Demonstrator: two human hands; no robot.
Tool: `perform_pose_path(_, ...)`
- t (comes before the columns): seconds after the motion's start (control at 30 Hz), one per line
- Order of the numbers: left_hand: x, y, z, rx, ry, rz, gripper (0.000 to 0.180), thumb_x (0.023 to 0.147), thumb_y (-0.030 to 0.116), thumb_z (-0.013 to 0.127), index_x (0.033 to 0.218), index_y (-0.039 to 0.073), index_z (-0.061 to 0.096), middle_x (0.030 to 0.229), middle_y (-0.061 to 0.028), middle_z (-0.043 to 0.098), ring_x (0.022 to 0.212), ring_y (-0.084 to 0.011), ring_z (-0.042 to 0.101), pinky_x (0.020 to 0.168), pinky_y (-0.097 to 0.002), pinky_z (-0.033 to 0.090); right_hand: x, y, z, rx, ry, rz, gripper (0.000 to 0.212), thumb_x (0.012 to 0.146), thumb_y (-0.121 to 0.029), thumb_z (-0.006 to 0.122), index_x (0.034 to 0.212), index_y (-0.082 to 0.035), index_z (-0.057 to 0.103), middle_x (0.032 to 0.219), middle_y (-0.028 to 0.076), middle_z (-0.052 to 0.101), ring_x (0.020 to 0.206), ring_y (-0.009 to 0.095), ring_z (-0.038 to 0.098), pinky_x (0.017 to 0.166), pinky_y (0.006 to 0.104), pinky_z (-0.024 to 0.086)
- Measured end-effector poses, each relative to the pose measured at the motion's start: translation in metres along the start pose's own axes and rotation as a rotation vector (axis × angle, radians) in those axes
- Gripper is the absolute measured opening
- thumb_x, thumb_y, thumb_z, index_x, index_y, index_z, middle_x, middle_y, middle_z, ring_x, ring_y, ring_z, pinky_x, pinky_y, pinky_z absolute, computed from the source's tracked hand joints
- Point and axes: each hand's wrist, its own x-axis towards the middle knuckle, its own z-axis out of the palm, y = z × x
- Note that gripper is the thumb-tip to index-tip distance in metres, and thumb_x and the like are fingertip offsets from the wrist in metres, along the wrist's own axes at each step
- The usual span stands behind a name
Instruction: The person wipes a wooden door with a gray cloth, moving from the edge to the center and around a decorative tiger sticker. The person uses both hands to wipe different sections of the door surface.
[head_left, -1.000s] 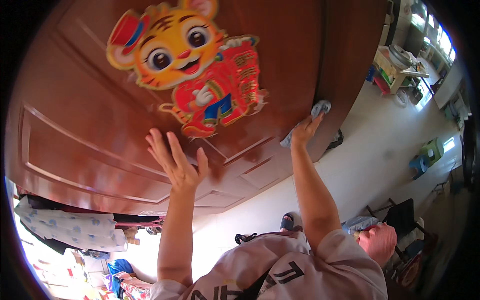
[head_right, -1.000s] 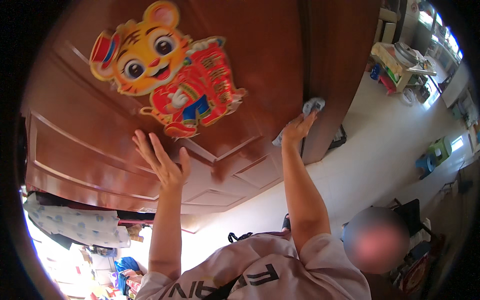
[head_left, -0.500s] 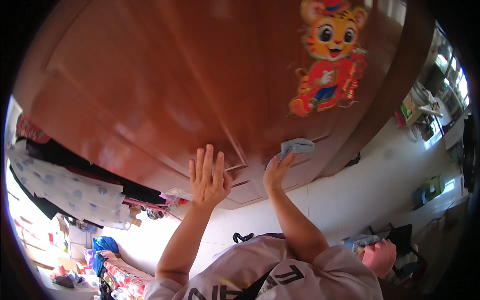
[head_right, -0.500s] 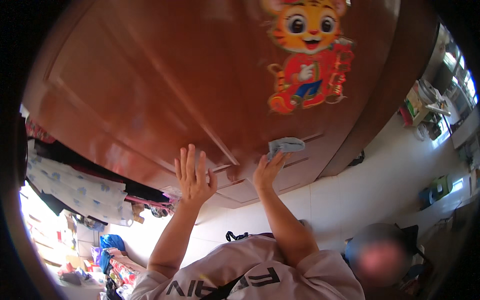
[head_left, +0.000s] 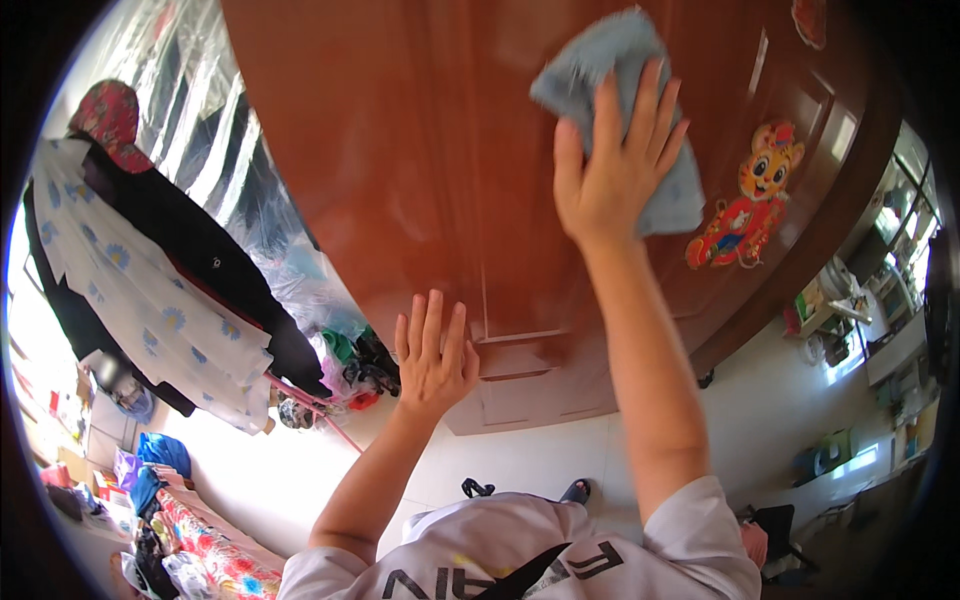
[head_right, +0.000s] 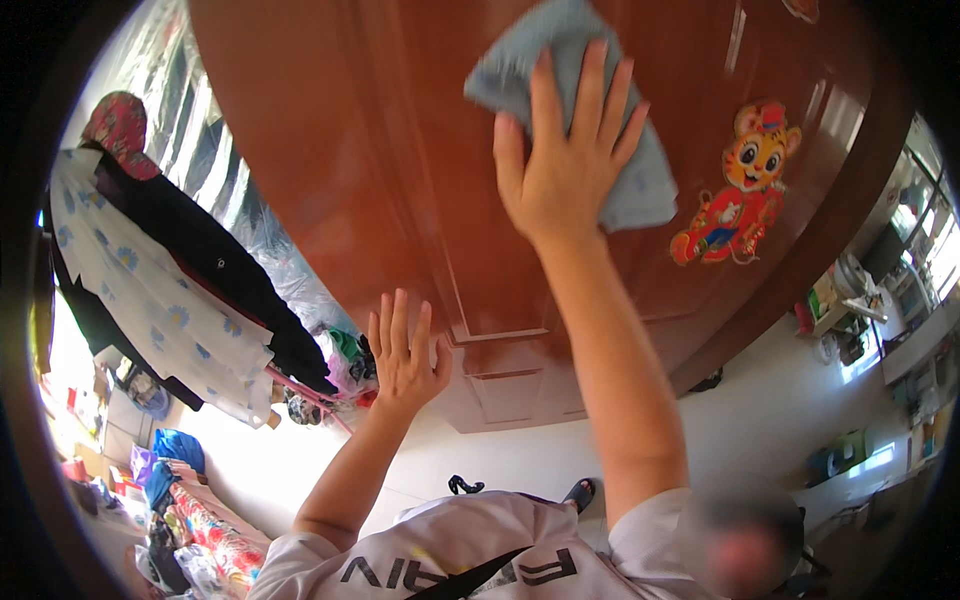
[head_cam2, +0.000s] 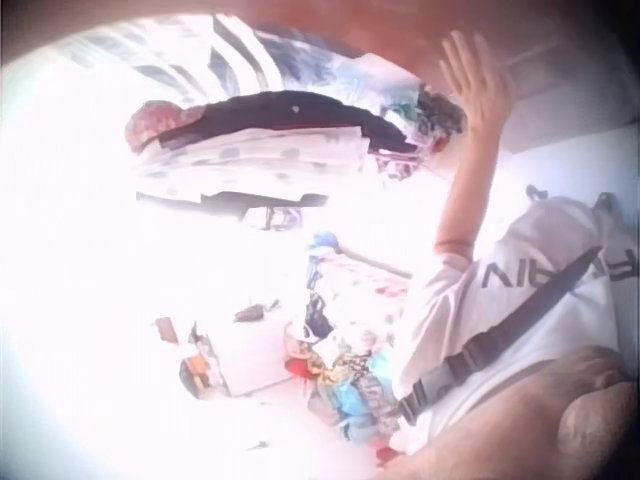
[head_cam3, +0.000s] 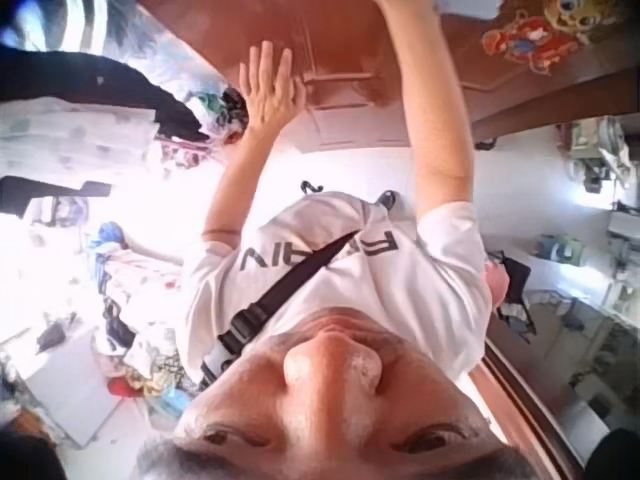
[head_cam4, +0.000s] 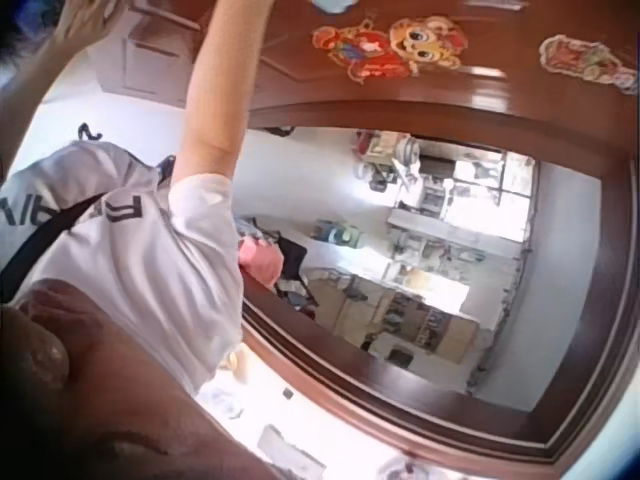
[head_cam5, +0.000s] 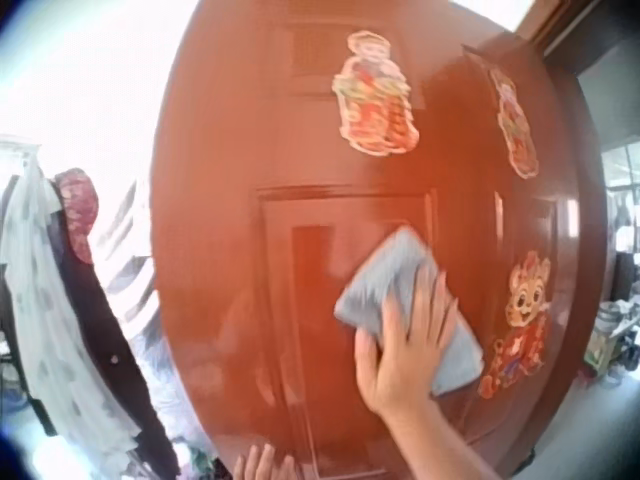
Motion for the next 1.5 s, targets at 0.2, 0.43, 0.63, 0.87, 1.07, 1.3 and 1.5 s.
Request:
perform_pose_path(0.2,-0.008,-0.023,-0.015,-0.009,0.070,-0.170,0.069,0.081,0.012,0.063,0.146,-0.004,0.048,0.157,-0.0307,0.035,0.146,-0.0457,0.036,0.118,-0.0571,0.026,0.125,-0.067,0.009,-0.088,0.135,-0.263,0.045,0.097,-0.027,0.060,0.138,-0.010,0.058,0.157,0.020,0.041,0.144,0.041,0.038,0.113,0.0594,0.031)
perform_pose_path(0.43,-0.039,-0.037,-0.026,-0.037,-0.011,-0.255,0.078,0.077,0.009,0.064,0.149,-0.006,0.040,0.155,-0.0343,0.033,0.145,-0.0491,0.035,0.117,-0.0587,0.026,0.105,-0.179,0.049,0.266,-0.084,-0.392,0.049,0.096,-0.033,0.059,0.142,-0.017,0.059,0.162,0.015,0.037,0.151,0.038,0.029,0.121,0.0597,0.019)
perform_pose_path(0.63,-0.062,-0.039,-0.034,-0.101,0.001,-0.313,0.074,0.078,0.008,0.065,0.147,-0.007,0.043,0.155,-0.0325,0.035,0.143,-0.0469,0.037,0.115,-0.0572,0.028,-0.037,-0.200,0.049,0.271,-0.416,-0.534,0.048,0.092,-0.032,0.063,0.138,-0.024,0.063,0.162,0.000,0.041,0.151,0.025,0.032,0.122,0.0543,0.018)
perform_pose_path(0.87,-0.087,-0.054,-0.031,-0.152,-0.012,-0.346,0.067,0.080,0.005,0.063,0.143,-0.006,0.047,0.152,-0.0320,0.039,0.136,-0.0460,0.045,0.110,-0.0533,0.036,-0.196,-0.144,0.008,0.180,-0.711,-0.697,0.051,0.095,-0.029,0.059,0.146,-0.031,0.056,0.163,-0.007,0.038,0.153,0.020,0.028,0.123,0.0479,0.017)
perform_pose_path(1.07,-0.090,-0.053,-0.027,-0.249,-0.096,-0.275,0.068,0.079,0.003,0.062,0.144,-0.005,0.046,0.154,-0.0291,0.038,0.139,-0.0466,0.043,0.111,-0.0535,0.040,-0.256,-0.041,-0.044,0.176,-1.305,-0.681,0.056,0.098,-0.027,0.056,0.153,-0.029,0.046,0.168,-0.007,0.025,0.156,0.019,0.021,0.123,0.0495,0.027)
perform_pose_path(1.3,-0.096,-0.057,-0.017,-0.326,-0.169,-0.289,0.069,0.079,0.002,0.060,0.146,-0.006,0.043,0.156,-0.0285,0.037,0.143,-0.0464,0.040,0.114,-0.0525,0.038,-0.108,0.000,-0.006,-0.004,-0.258,-0.372,0.051,0.094,-0.030,0.055,0.144,-0.021,0.057,0.163,0.022,0.033,0.150,0.046,0.029,0.120,0.0660,0.015)
perform_pose_path(1.5,-0.094,-0.051,-0.013,-0.273,-0.200,-0.268,0.070,0.079,0.002,0.059,0.146,-0.007,0.043,0.158,-0.0285,0.036,0.145,-0.0459,0.039,0.115,-0.0524,0.037,0.038,-0.046,0.024,-0.094,0.044,-0.210,0.052,0.095,-0.031,0.057,0.146,-0.024,0.056,0.162,0.020,0.036,0.149,0.046,0.032,0.115,0.0662,0.025)
